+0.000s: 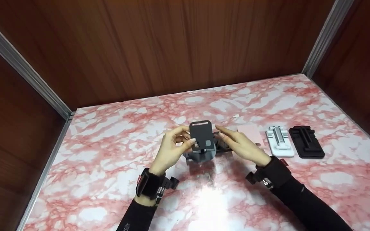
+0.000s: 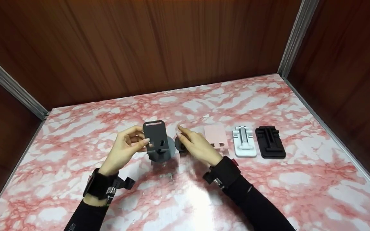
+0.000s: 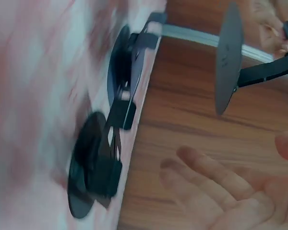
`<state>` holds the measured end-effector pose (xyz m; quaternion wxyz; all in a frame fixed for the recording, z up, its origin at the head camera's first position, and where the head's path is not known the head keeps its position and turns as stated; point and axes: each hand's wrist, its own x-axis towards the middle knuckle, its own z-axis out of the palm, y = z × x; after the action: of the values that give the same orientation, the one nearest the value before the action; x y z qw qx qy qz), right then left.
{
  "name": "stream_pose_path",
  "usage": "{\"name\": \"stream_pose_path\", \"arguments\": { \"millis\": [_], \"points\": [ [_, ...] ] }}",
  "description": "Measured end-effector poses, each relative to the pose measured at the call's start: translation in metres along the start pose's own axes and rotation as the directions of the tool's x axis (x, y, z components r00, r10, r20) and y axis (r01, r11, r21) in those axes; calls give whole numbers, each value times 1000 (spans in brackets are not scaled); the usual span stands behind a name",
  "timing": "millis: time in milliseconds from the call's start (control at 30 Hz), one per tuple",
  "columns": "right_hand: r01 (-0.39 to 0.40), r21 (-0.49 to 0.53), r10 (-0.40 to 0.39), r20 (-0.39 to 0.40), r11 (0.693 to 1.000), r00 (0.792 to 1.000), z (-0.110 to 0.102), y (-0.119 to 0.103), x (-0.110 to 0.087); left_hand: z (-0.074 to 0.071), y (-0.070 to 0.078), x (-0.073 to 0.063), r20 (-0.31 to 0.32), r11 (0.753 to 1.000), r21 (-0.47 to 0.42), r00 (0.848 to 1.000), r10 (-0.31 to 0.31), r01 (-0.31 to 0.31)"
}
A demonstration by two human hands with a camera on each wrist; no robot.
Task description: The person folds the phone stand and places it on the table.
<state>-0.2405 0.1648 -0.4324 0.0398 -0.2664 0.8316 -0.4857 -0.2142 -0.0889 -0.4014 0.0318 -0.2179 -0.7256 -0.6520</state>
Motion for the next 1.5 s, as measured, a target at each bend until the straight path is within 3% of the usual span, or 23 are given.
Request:
{"name": "stream_pose_path", "arguments": {
  "millis": [67,133,233,467,600,767,1033,1267,1500],
  "points": [
    [-50,165,41,58,985,997,0,1,1,2,-1,0,5,1000,4,1000,4,-4],
    [-107,313,73,118,944,990,0,2,1,3,-1,0,8,1000,7,1000,11,-11],
    [-153,444,82,176,883,981,2,4,3,5,-2,0,15,1000,6,1000,20,-20],
    [-157,523,58,202,838,978,5,10,4,9,-2,0,19,1000,15,1000,24,-25],
    [-204,557,104,205,805,973,7,10,4,10,-1,0,21,1000,6,1000,19,-19],
    [-223,591,164,152,775,975,9,8,4,11,-2,0,14,999,21,999,46,-46],
    [-201,615,171,109,762,979,10,6,4,14,-1,1,-24,997,67,999,46,-45],
    [-163,642,146,80,749,986,11,4,3,18,26,-5,-28,990,110,995,92,-88],
    [-109,586,127,12,803,992,8,-3,3,20,23,-6,14,993,76,996,86,-87]
  ]
}}
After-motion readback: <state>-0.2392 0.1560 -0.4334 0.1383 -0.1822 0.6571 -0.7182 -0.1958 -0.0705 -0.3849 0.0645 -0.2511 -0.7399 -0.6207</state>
